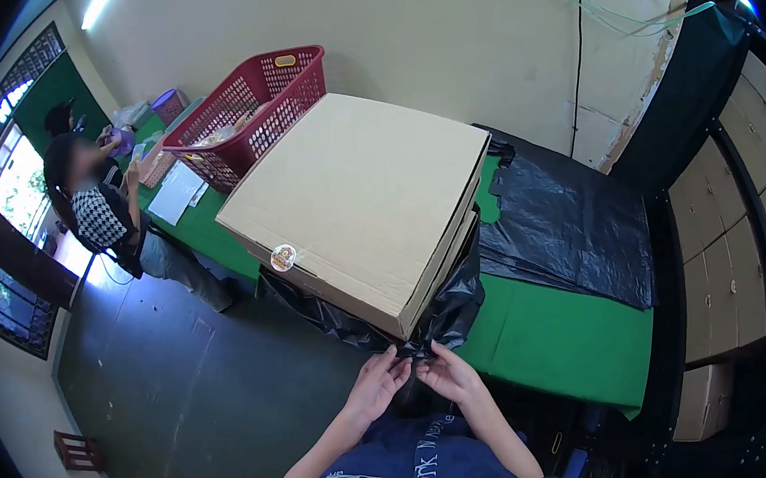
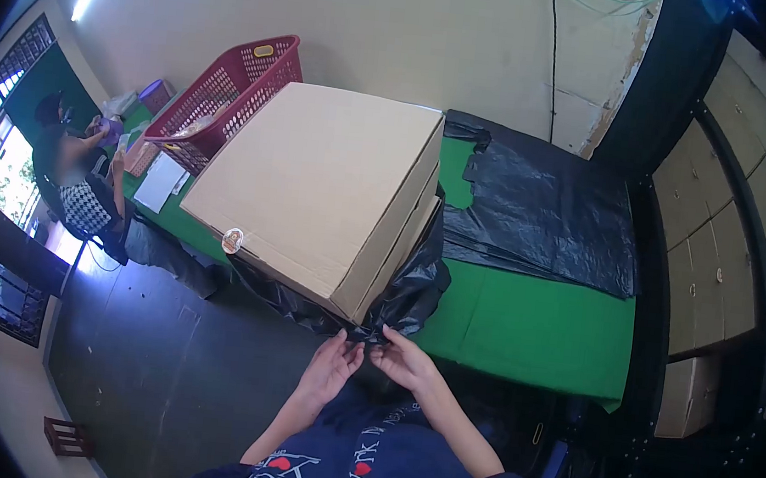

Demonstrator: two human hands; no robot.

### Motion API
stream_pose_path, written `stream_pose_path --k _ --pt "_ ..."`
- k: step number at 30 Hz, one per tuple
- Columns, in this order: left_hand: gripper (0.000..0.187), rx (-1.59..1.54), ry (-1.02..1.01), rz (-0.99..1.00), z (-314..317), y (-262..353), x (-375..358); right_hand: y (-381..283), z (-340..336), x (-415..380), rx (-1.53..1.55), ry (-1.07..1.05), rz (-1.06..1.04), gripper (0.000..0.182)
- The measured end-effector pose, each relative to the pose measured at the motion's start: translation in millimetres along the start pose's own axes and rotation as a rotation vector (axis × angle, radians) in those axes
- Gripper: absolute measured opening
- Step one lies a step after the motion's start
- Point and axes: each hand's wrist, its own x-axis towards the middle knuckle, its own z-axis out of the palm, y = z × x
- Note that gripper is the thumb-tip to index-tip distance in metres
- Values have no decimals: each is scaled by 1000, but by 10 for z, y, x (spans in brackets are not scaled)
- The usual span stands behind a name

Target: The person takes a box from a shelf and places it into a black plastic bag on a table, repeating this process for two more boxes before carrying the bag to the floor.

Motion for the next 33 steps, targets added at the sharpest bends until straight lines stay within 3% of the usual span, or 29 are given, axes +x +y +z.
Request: stream_pose_path --k 1,4,5,9,12,14,18,22,23,26,28,30,33 --pt "14 4 1 -7 24 -4 10 9 69 1 38 21 45 6" --pt "17 138 81 126 223 77 -27 -84 340 -21 -291 95 -186 9" --pt "14 202 94 189 262 82 -68 -59 489 -31 -467 255 -336 9" --pt "11 452 119 390 383 162 -177 -169 345 5 -990 226 -378 15" --pt "12 461 120 295 254 178 -178 -190 253 12 -799 276 -313 19" --pt "12 477 134 315 218 146 -189 -255 65 20 -551 69 -311 30" --pt "12 460 141 316 156 139 -193 -599 -367 206 -20 -19 -254 38" --pt "13 449 140 303 155 131 -151 -984 -604 489 44 274 -199 46" --pt "13 440 129 296 151 134 -142 -1000 -538 573 42 353 -182 29" --pt "14 416 104 267 130 143 -121 -1201 -610 680 -138 109 -315 20" --pt "14 398 91 241 86 133 -104 -1383 -334 644 -124 206 -423 20" --pt "16 396 91 218 55 149 -128 -1410 -302 654 -272 168 -568 11" --pt "21 535 60 175 -21 265 -145 -1387 -179 493 -638 342 -586 7"
